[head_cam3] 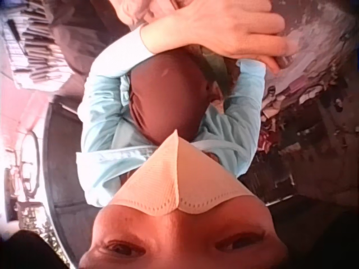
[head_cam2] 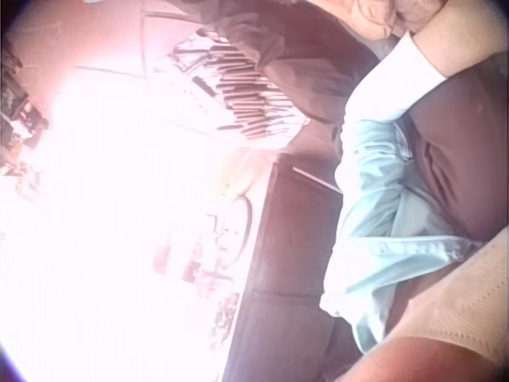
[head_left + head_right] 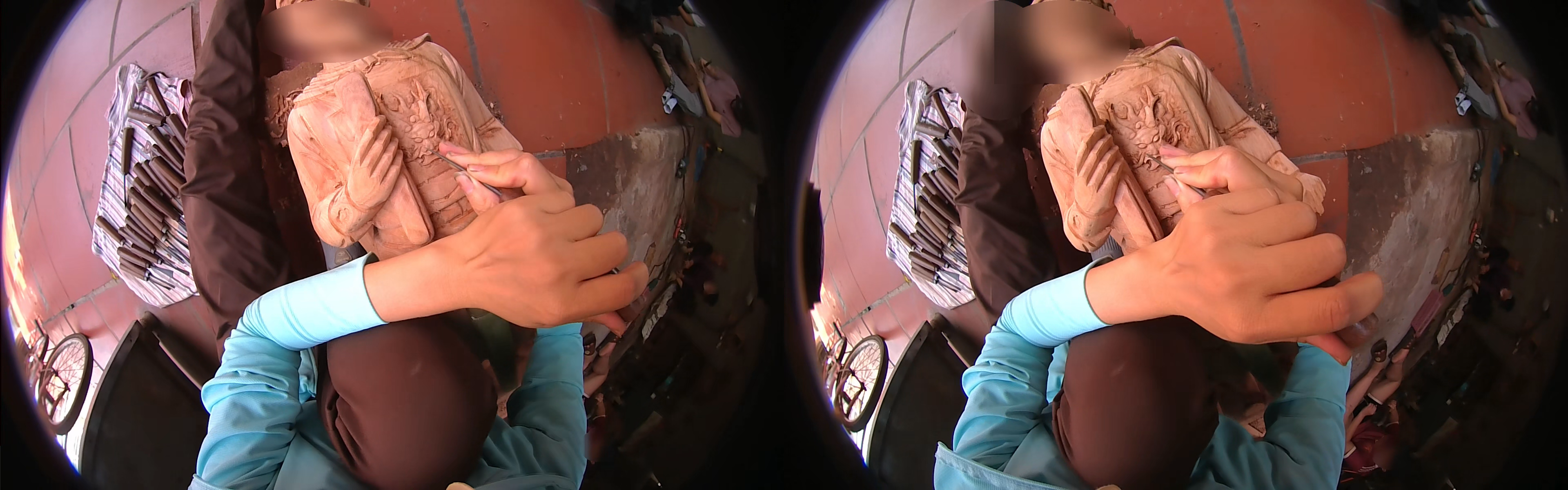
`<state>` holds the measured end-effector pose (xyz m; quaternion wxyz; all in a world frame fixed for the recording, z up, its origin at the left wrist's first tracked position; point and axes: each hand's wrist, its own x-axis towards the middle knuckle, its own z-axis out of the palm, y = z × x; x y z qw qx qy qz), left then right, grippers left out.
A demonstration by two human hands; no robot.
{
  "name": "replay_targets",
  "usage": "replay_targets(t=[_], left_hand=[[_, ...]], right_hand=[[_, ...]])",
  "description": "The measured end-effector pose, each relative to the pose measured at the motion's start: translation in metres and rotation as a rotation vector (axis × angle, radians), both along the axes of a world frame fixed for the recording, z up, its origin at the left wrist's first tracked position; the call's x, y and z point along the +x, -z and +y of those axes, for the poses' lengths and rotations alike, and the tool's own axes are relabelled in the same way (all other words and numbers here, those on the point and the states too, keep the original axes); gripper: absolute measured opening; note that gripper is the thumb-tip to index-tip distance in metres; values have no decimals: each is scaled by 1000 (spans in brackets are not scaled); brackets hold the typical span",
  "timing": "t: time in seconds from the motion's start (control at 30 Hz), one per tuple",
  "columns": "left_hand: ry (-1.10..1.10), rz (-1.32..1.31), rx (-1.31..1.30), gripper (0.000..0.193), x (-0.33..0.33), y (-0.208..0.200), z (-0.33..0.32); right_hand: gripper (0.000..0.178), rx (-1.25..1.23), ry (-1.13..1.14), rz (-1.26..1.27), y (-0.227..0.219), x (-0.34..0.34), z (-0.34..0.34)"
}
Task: The person is carving a wooden statue of a figure using a chisel and a mallet. They repeatedly strike the chisel with the mallet to shape the wood, focusing on the torso and arm areas of the sculpture.
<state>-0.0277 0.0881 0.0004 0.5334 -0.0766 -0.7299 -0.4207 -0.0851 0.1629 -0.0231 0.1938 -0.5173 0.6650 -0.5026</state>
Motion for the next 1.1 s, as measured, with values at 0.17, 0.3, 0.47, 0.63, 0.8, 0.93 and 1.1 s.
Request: replay_targets(t=[0.17, 0.3, 0.47, 0.63, 0.8, 0.93, 1.1], left_hand=[[29, -2, -63, 35, -1, 11, 0], [10, 42, -84, 32, -1, 18, 1], [4, 37, -105, 31, 5, 22, 0], [-43, 140, -23, 30, -3, 22, 1], [-56, 20, -30, 28, 12, 4, 3], [72, 75, -97, 25, 13, 1, 5], [267, -3, -304, 26, 22, 13, -5]], right_hand=[[16, 2, 29, -19, 7, -1, -1], [16, -20, 30, -19, 12, -4, -3], [17, -37, 16, -7, 15, -3, -2], [17, -53, 29, 54, 10, -5, 4], [18, -137, 62, 99, 16, -2, 2], [19, -236, 160, 110, 24, 9, 2], [24, -94, 75, 105, 4, 9, 5]])
